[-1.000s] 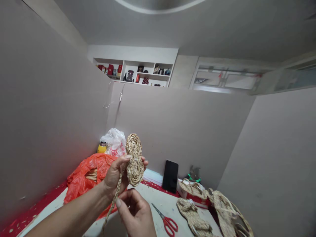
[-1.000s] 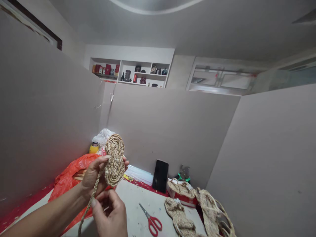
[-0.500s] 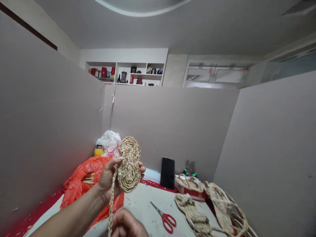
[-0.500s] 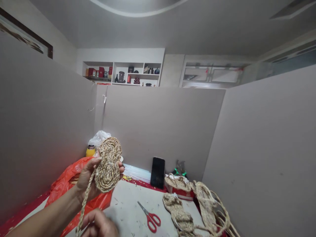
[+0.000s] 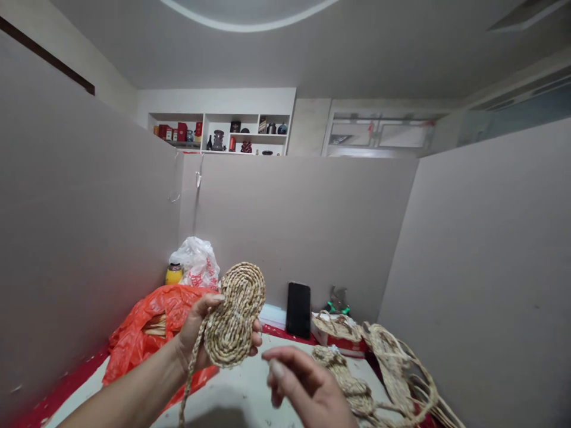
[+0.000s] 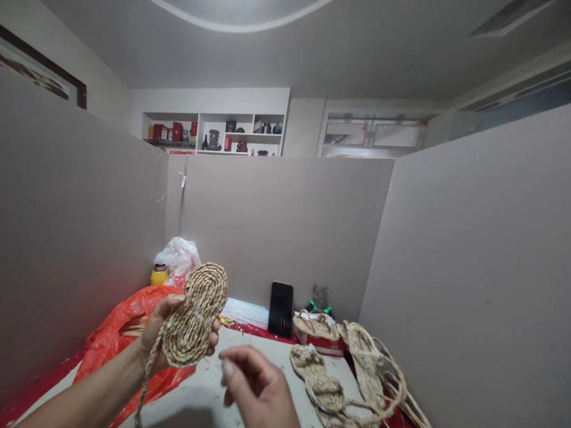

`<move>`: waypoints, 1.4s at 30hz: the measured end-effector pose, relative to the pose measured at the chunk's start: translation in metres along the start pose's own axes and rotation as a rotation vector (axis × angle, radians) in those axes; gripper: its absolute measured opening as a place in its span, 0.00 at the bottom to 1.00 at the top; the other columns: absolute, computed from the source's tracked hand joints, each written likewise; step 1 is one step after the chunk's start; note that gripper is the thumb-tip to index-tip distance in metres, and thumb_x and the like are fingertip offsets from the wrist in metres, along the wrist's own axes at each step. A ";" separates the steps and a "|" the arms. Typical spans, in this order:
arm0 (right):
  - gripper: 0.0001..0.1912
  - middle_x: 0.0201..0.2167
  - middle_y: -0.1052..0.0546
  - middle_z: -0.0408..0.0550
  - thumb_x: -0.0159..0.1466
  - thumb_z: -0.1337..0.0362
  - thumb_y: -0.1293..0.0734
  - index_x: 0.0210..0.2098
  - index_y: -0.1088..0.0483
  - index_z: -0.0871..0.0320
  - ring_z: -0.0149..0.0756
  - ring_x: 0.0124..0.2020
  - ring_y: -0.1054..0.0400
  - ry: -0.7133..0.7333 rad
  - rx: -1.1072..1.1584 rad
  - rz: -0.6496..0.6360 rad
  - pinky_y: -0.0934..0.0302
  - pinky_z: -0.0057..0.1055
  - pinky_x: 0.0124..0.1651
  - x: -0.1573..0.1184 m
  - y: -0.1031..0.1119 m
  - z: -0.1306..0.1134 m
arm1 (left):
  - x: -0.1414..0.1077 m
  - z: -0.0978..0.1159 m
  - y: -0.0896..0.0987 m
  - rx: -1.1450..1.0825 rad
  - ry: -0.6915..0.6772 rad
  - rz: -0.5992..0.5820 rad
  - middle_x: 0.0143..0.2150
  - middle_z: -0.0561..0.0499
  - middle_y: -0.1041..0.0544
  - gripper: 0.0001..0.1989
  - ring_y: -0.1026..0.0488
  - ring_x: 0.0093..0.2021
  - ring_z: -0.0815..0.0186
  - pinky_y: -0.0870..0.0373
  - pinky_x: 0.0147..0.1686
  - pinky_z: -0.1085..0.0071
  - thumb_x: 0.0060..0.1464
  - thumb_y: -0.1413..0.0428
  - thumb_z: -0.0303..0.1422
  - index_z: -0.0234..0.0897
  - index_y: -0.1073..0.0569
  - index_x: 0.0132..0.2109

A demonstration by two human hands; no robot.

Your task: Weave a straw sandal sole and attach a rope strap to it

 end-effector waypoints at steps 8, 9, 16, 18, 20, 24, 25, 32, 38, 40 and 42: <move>0.19 0.27 0.30 0.44 0.60 0.49 0.33 0.39 0.27 0.58 0.32 0.27 0.36 0.025 0.326 -0.144 0.37 0.32 0.33 0.009 -0.011 -0.020 | 0.002 -0.022 -0.001 -0.024 0.073 -0.219 0.44 0.37 0.20 0.28 0.22 0.42 0.54 0.30 0.42 0.63 0.52 0.54 0.43 0.21 0.27 0.48; 0.17 0.26 0.32 0.42 0.61 0.49 0.34 0.38 0.27 0.58 0.30 0.25 0.38 0.029 0.362 -0.183 0.38 0.31 0.31 0.008 -0.015 -0.018 | 0.002 -0.024 -0.001 -0.029 0.073 -0.233 0.44 0.37 0.20 0.29 0.22 0.42 0.54 0.30 0.42 0.63 0.52 0.54 0.43 0.21 0.28 0.49; 0.19 0.18 0.35 0.37 0.61 0.47 0.34 0.31 0.34 0.58 0.24 0.18 0.42 -0.054 0.342 -0.274 0.41 0.24 0.24 0.013 -0.015 0.004 | 0.000 -0.037 -0.003 0.022 0.143 -0.144 0.39 0.40 0.19 0.26 0.21 0.38 0.55 0.30 0.39 0.64 0.51 0.52 0.44 0.25 0.24 0.44; 0.20 0.16 0.35 0.36 0.58 0.46 0.32 0.29 0.35 0.58 0.22 0.14 0.46 -0.097 0.322 -0.222 0.44 0.22 0.18 0.016 -0.014 0.006 | 0.001 -0.040 -0.004 0.038 0.187 -0.071 0.36 0.41 0.19 0.23 0.22 0.37 0.55 0.30 0.38 0.64 0.49 0.49 0.43 0.27 0.23 0.41; 0.20 0.15 0.35 0.35 0.56 0.48 0.30 0.27 0.34 0.58 0.21 0.12 0.48 -0.120 0.331 -0.143 0.48 0.20 0.15 0.018 -0.013 0.006 | 0.002 -0.040 -0.003 0.067 0.191 0.023 0.35 0.41 0.19 0.21 0.22 0.37 0.55 0.30 0.38 0.63 0.47 0.46 0.42 0.28 0.22 0.39; 0.13 0.23 0.25 0.43 0.58 0.55 0.29 0.33 0.27 0.59 0.30 0.23 0.34 -0.032 0.447 -0.079 0.38 0.25 0.25 0.024 -0.008 0.006 | 0.008 -0.031 0.000 0.245 0.047 0.227 0.32 0.45 0.20 0.13 0.24 0.33 0.63 0.31 0.39 0.68 0.47 0.39 0.37 0.30 0.22 0.37; 0.12 0.27 0.23 0.45 0.59 0.57 0.30 0.37 0.25 0.59 0.32 0.27 0.31 -0.005 0.482 -0.084 0.36 0.27 0.30 0.026 -0.007 0.006 | 0.008 -0.029 0.001 0.314 0.014 0.268 0.31 0.47 0.20 0.12 0.25 0.31 0.66 0.31 0.39 0.70 0.48 0.39 0.36 0.30 0.22 0.36; 0.11 0.37 0.19 0.46 0.63 0.60 0.32 0.44 0.25 0.55 0.39 0.42 0.27 0.028 0.612 -0.044 0.36 0.36 0.48 0.033 -0.001 0.014 | 0.005 -0.018 -0.005 0.870 -0.159 0.343 0.30 0.51 0.23 0.12 0.30 0.30 0.71 0.34 0.34 0.76 0.52 0.39 0.38 0.30 0.23 0.35; 0.14 0.42 0.20 0.48 0.63 0.60 0.32 0.47 0.26 0.55 0.42 0.48 0.29 0.051 0.614 -0.002 0.36 0.39 0.51 0.034 0.005 0.017 | 0.000 -0.018 -0.006 0.927 -0.289 0.385 0.37 0.49 0.22 0.10 0.27 0.38 0.67 0.30 0.40 0.71 0.54 0.41 0.35 0.36 0.25 0.42; 0.13 0.43 0.20 0.48 0.63 0.61 0.33 0.47 0.26 0.55 0.42 0.49 0.29 0.059 0.613 0.001 0.36 0.39 0.52 0.033 0.005 0.019 | 0.000 -0.018 -0.005 0.996 -0.323 0.398 0.37 0.49 0.21 0.09 0.26 0.37 0.66 0.29 0.39 0.71 0.55 0.42 0.35 0.36 0.24 0.41; 0.13 0.44 0.20 0.47 0.64 0.61 0.33 0.47 0.26 0.54 0.41 0.49 0.30 0.062 0.606 -0.001 0.37 0.38 0.53 0.032 0.006 0.020 | -0.002 -0.016 -0.006 1.137 -0.380 0.428 0.36 0.48 0.20 0.08 0.25 0.36 0.65 0.29 0.37 0.72 0.56 0.43 0.34 0.36 0.22 0.39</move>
Point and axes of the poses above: each hand's wrist, its own x-axis towards the middle knuckle, its own y-axis out of the back of the hand, z = x × y, the point moved 3 cm from there along x, towards the middle knuckle
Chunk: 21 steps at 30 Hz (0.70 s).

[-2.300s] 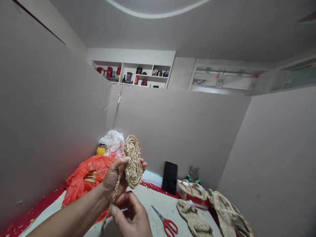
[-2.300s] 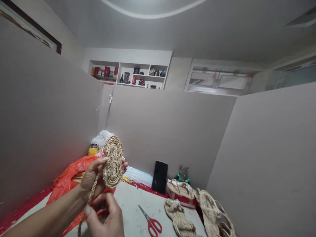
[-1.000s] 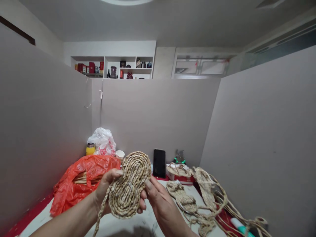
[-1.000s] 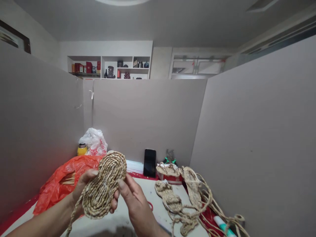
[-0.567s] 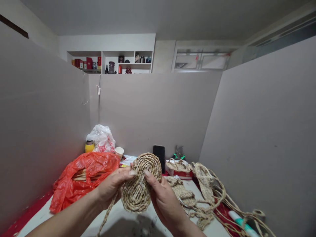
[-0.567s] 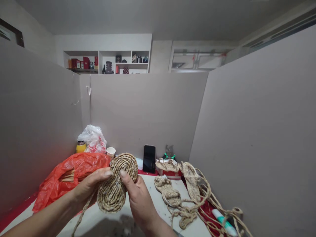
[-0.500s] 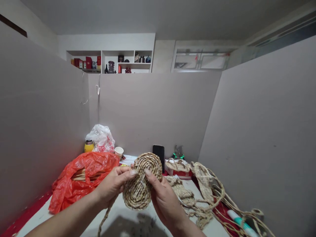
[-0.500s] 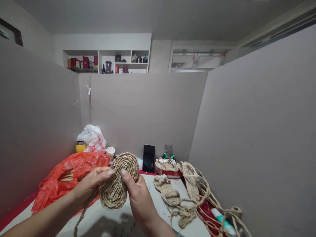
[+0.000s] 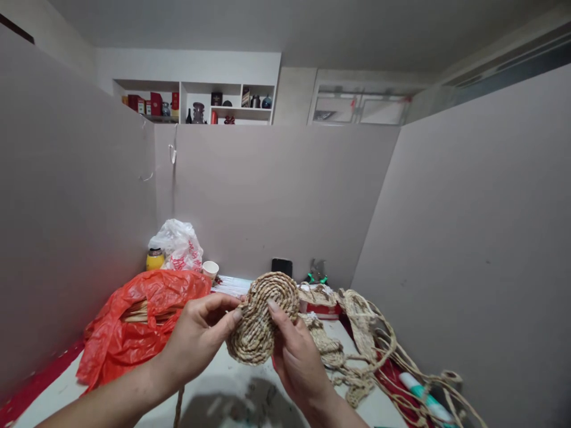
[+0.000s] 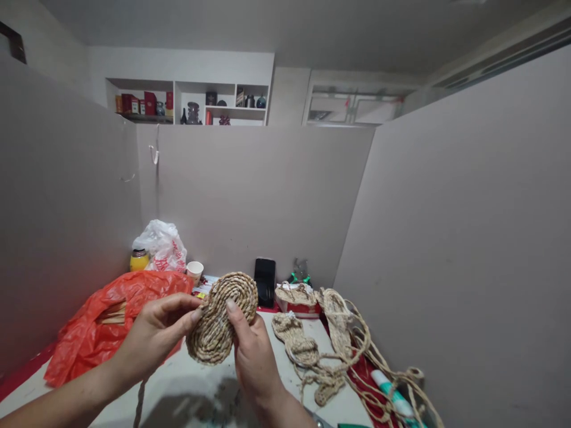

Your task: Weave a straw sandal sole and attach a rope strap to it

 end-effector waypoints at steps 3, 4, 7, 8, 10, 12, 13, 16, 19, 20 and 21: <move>0.13 0.44 0.20 0.46 0.63 0.61 0.33 0.47 0.26 0.54 0.41 0.50 0.30 -0.002 -0.003 0.007 0.37 0.38 0.54 -0.001 0.000 0.000 | -0.001 0.007 0.002 0.241 -0.170 0.060 0.36 0.48 0.19 0.08 0.24 0.36 0.65 0.28 0.36 0.72 0.56 0.44 0.32 0.38 0.20 0.39; 0.13 0.43 0.20 0.47 0.63 0.61 0.32 0.47 0.26 0.54 0.41 0.50 0.30 -0.003 0.000 0.012 0.37 0.39 0.54 -0.001 0.000 0.000 | -0.002 0.010 0.002 0.299 -0.235 0.066 0.36 0.48 0.19 0.08 0.24 0.36 0.65 0.28 0.37 0.72 0.56 0.44 0.30 0.38 0.20 0.40; 0.14 0.43 0.20 0.48 0.61 0.60 0.31 0.45 0.25 0.55 0.44 0.50 0.30 -0.020 0.011 0.040 0.35 0.41 0.52 -0.002 -0.003 -0.001 | -0.003 0.014 0.001 0.375 -0.332 0.073 0.38 0.47 0.19 0.10 0.24 0.38 0.65 0.28 0.40 0.70 0.56 0.44 0.29 0.40 0.21 0.44; 0.14 0.42 0.20 0.48 0.60 0.60 0.31 0.45 0.25 0.55 0.44 0.50 0.30 -0.027 0.014 0.049 0.35 0.41 0.52 -0.003 -0.004 -0.002 | -0.004 0.014 0.002 0.382 -0.327 0.080 0.40 0.47 0.19 0.11 0.23 0.39 0.64 0.28 0.41 0.70 0.56 0.44 0.28 0.40 0.22 0.45; 0.13 0.42 0.20 0.48 0.60 0.60 0.30 0.44 0.25 0.55 0.44 0.49 0.29 -0.040 0.018 0.062 0.34 0.40 0.51 -0.004 -0.005 -0.002 | -0.005 0.014 0.002 0.384 -0.308 0.087 0.40 0.47 0.19 0.11 0.23 0.39 0.64 0.28 0.41 0.70 0.56 0.44 0.28 0.40 0.22 0.46; 0.13 0.42 0.20 0.48 0.60 0.60 0.30 0.44 0.25 0.55 0.44 0.48 0.28 -0.047 0.022 0.069 0.34 0.40 0.50 -0.005 -0.006 -0.002 | -0.006 0.014 0.002 0.377 -0.334 0.073 0.39 0.48 0.19 0.11 0.24 0.39 0.65 0.28 0.41 0.70 0.56 0.44 0.27 0.40 0.22 0.45; 0.13 0.41 0.19 0.48 0.59 0.60 0.30 0.43 0.24 0.55 0.44 0.47 0.28 -0.051 0.023 0.074 0.33 0.40 0.49 -0.005 -0.006 -0.002 | -0.007 0.015 0.002 0.378 -0.361 0.059 0.39 0.47 0.20 0.11 0.24 0.39 0.65 0.28 0.41 0.71 0.56 0.44 0.27 0.39 0.23 0.45; 0.13 0.40 0.19 0.48 0.58 0.59 0.29 0.42 0.24 0.56 0.43 0.45 0.27 -0.059 0.037 0.091 0.33 0.39 0.49 -0.005 -0.007 -0.001 | -0.009 0.016 0.001 0.413 -0.439 0.015 0.40 0.46 0.22 0.12 0.25 0.39 0.66 0.28 0.39 0.71 0.57 0.46 0.24 0.38 0.24 0.46; 0.13 0.39 0.19 0.48 0.58 0.59 0.28 0.41 0.24 0.57 0.43 0.44 0.26 -0.064 0.057 0.106 0.34 0.40 0.50 -0.004 -0.009 -0.002 | -0.009 0.017 0.001 0.475 -0.489 0.003 0.41 0.44 0.23 0.14 0.26 0.40 0.66 0.28 0.40 0.71 0.56 0.47 0.23 0.37 0.25 0.48; 0.14 0.38 0.19 0.49 0.57 0.59 0.28 0.41 0.24 0.57 0.43 0.44 0.26 -0.063 0.059 0.114 0.34 0.40 0.50 -0.004 -0.009 -0.002 | -0.009 0.016 0.001 0.493 -0.499 0.001 0.41 0.44 0.24 0.15 0.26 0.40 0.66 0.28 0.40 0.71 0.56 0.48 0.22 0.37 0.26 0.49; 0.14 0.38 0.19 0.49 0.57 0.58 0.28 0.41 0.24 0.58 0.44 0.44 0.27 -0.058 0.060 0.121 0.34 0.41 0.50 -0.004 -0.010 -0.002 | -0.009 0.015 0.000 0.509 -0.507 -0.002 0.42 0.44 0.24 0.15 0.26 0.40 0.66 0.28 0.40 0.70 0.56 0.48 0.22 0.36 0.26 0.50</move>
Point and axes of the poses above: each hand's wrist, its own x-axis towards the middle knuckle, its own y-axis out of the back of the hand, z = x × y, the point moved 3 cm from there along x, towards the middle knuckle
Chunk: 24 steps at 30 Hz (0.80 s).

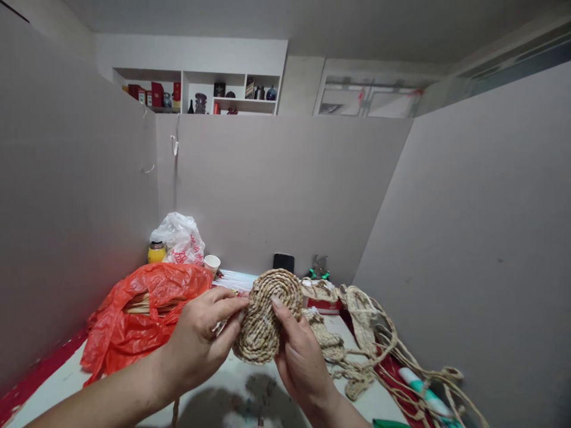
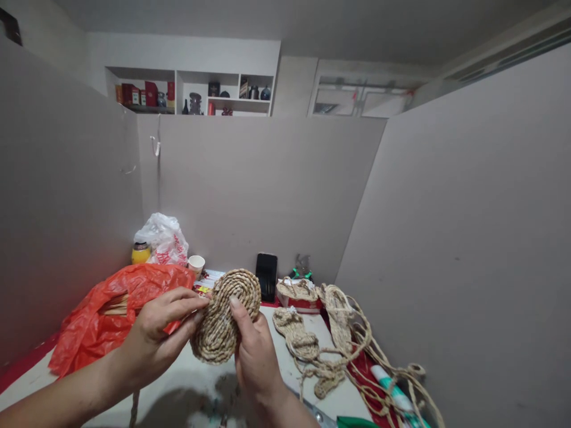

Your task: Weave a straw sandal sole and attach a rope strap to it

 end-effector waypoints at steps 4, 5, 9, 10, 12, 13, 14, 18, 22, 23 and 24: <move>0.14 0.38 0.19 0.49 0.56 0.58 0.27 0.40 0.24 0.58 0.44 0.45 0.27 0.020 0.002 0.020 0.35 0.41 0.51 -0.001 -0.001 0.000 | -0.001 -0.002 -0.002 0.051 -0.026 -0.026 0.41 0.44 0.25 0.16 0.27 0.39 0.66 0.28 0.39 0.71 0.57 0.49 0.22 0.36 0.28 0.51; 0.14 0.38 0.19 0.49 0.56 0.59 0.27 0.40 0.24 0.58 0.44 0.45 0.27 0.019 0.004 0.025 0.35 0.41 0.52 -0.001 -0.001 0.001 | -0.001 -0.002 -0.003 0.067 -0.034 -0.030 0.41 0.44 0.25 0.16 0.27 0.39 0.66 0.28 0.38 0.71 0.58 0.50 0.22 0.36 0.28 0.52; 0.15 0.39 0.19 0.49 0.55 0.59 0.27 0.41 0.24 0.58 0.45 0.46 0.27 0.000 -0.001 0.047 0.35 0.42 0.52 -0.003 -0.002 0.002 | -0.002 0.001 -0.003 0.147 -0.065 -0.048 0.41 0.44 0.25 0.16 0.27 0.40 0.65 0.28 0.39 0.69 0.58 0.51 0.23 0.37 0.29 0.52; 0.15 0.39 0.19 0.50 0.56 0.59 0.27 0.41 0.24 0.58 0.45 0.46 0.27 -0.001 0.001 0.050 0.35 0.42 0.52 -0.003 -0.003 0.001 | -0.002 0.002 -0.003 0.166 -0.070 -0.055 0.42 0.44 0.25 0.16 0.27 0.40 0.65 0.28 0.39 0.69 0.58 0.51 0.23 0.37 0.29 0.52; 0.15 0.39 0.19 0.49 0.55 0.59 0.27 0.41 0.24 0.58 0.45 0.46 0.27 -0.002 0.012 0.049 0.36 0.42 0.52 -0.003 -0.003 0.001 | -0.001 0.004 -0.003 0.202 -0.075 -0.067 0.43 0.43 0.25 0.16 0.27 0.41 0.64 0.28 0.39 0.69 0.58 0.51 0.23 0.37 0.30 0.52; 0.15 0.39 0.19 0.49 0.55 0.59 0.27 0.40 0.24 0.58 0.45 0.46 0.27 -0.001 0.019 0.051 0.36 0.43 0.52 -0.003 -0.003 0.001 | -0.001 0.005 -0.003 0.219 -0.074 -0.073 0.43 0.43 0.25 0.16 0.28 0.41 0.63 0.28 0.40 0.68 0.58 0.50 0.24 0.37 0.30 0.52; 0.15 0.38 0.19 0.49 0.54 0.59 0.26 0.40 0.24 0.58 0.45 0.46 0.28 -0.003 0.024 0.055 0.36 0.43 0.52 -0.003 -0.002 0.001 | -0.001 0.006 -0.003 0.235 -0.072 -0.077 0.43 0.43 0.25 0.15 0.28 0.41 0.63 0.28 0.40 0.67 0.58 0.50 0.24 0.37 0.30 0.52; 0.14 0.38 0.19 0.49 0.53 0.60 0.26 0.38 0.23 0.58 0.45 0.45 0.27 -0.020 0.029 0.069 0.35 0.43 0.51 -0.002 -0.001 0.002 | 0.001 0.007 -0.004 0.271 -0.057 -0.087 0.43 0.44 0.26 0.15 0.29 0.42 0.62 0.29 0.40 0.65 0.57 0.50 0.25 0.37 0.30 0.51; 0.14 0.39 0.19 0.48 0.54 0.62 0.26 0.40 0.24 0.57 0.42 0.43 0.27 -0.023 0.002 0.037 0.35 0.40 0.50 -0.003 -0.003 0.002 | 0.001 0.006 -0.006 0.314 -0.045 -0.113 0.42 0.43 0.26 0.16 0.30 0.41 0.61 0.29 0.40 0.63 0.56 0.50 0.25 0.35 0.30 0.52; 0.15 0.39 0.19 0.47 0.54 0.64 0.26 0.41 0.24 0.57 0.42 0.43 0.26 -0.017 -0.013 0.024 0.35 0.39 0.50 -0.003 -0.004 0.002 | 0.001 0.007 -0.006 0.330 -0.050 -0.122 0.42 0.42 0.27 0.17 0.30 0.41 0.60 0.29 0.40 0.62 0.56 0.50 0.24 0.34 0.30 0.52; 0.16 0.39 0.19 0.47 0.53 0.65 0.25 0.42 0.24 0.57 0.41 0.42 0.26 -0.011 -0.028 0.014 0.35 0.38 0.50 -0.003 -0.004 0.002 | 0.001 0.007 -0.007 0.350 -0.056 -0.131 0.43 0.41 0.27 0.18 0.30 0.41 0.59 0.29 0.40 0.61 0.56 0.50 0.24 0.33 0.30 0.53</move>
Point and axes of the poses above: each hand's wrist, its own x-axis towards the middle knuckle, its own y-axis out of the back of the hand, z = x × y, the point moved 3 cm from there along x, towards the middle knuckle
